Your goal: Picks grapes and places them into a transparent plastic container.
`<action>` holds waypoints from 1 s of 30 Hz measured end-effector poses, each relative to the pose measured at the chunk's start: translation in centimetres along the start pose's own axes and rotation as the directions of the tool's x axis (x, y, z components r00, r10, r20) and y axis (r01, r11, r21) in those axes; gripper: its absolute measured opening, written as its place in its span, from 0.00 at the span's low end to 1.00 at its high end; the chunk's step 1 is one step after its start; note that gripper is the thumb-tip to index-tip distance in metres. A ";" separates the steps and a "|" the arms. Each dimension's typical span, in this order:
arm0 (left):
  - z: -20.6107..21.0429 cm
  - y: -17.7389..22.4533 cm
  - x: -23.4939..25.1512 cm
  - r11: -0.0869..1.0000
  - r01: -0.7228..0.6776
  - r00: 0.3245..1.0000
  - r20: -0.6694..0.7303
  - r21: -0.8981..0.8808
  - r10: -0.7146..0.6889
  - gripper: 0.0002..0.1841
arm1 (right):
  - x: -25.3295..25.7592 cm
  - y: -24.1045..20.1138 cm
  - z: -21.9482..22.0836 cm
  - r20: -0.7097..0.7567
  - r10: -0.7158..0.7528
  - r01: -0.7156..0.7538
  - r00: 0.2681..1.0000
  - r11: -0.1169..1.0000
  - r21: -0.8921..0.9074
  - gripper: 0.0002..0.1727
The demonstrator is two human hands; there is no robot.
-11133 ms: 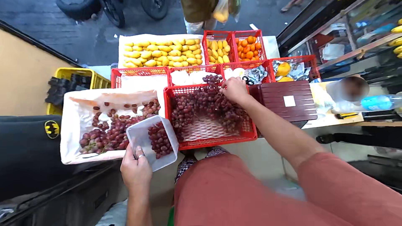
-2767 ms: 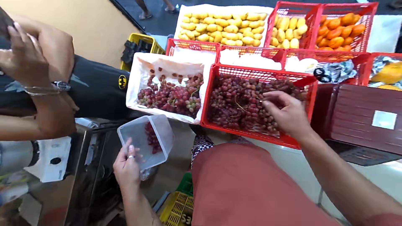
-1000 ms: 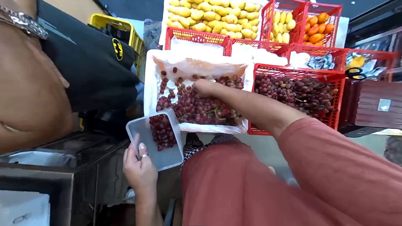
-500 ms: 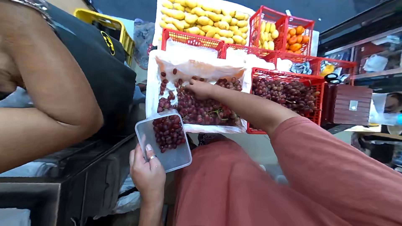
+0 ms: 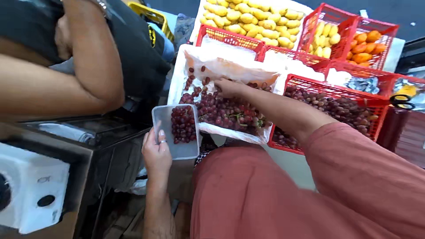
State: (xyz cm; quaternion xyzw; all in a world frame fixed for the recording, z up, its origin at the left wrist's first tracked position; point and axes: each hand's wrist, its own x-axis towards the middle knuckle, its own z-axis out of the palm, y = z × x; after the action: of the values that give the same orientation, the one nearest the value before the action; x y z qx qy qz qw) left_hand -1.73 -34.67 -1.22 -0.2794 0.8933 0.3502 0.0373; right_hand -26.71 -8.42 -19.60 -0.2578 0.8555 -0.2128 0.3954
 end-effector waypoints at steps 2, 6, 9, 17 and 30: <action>0.0 0.2 0.1 1.000 0.008 1.000 0.002 -0.001 -0.008 0.22 | -1.3 -0.2 -1.5 -0.032 0.035 -0.026 0.999 0.969 0.247 0.20; -0.2 1.3 0.2 0.998 0.057 0.998 0.033 -0.003 -0.056 0.21 | -7.4 -6.9 -6.8 -0.146 -0.166 0.218 0.975 0.618 0.755 0.14; -0.3 2.1 0.4 0.996 0.078 0.996 0.033 0.036 -0.079 0.21 | -11.5 -15.1 -9.3 -0.326 -0.520 0.595 0.790 0.519 0.614 0.13; -0.1 3.0 0.7 0.995 0.064 0.998 0.026 0.075 -0.066 0.21 | -11.3 -17.3 -10.1 -0.289 -0.619 0.680 0.730 0.701 0.216 0.13; 0.2 1.7 0.2 0.994 0.109 0.994 0.011 0.005 -0.109 0.21 | -2.1 -4.7 -0.2 0.087 0.409 -0.380 0.908 0.894 -0.239 0.20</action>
State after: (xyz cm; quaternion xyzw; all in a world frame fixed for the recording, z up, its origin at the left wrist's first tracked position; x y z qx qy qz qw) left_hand -2.77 -33.61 -0.38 -0.3258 0.8772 0.3472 0.0620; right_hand -24.47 -10.76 -15.64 -0.1339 0.8793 -0.0156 0.4568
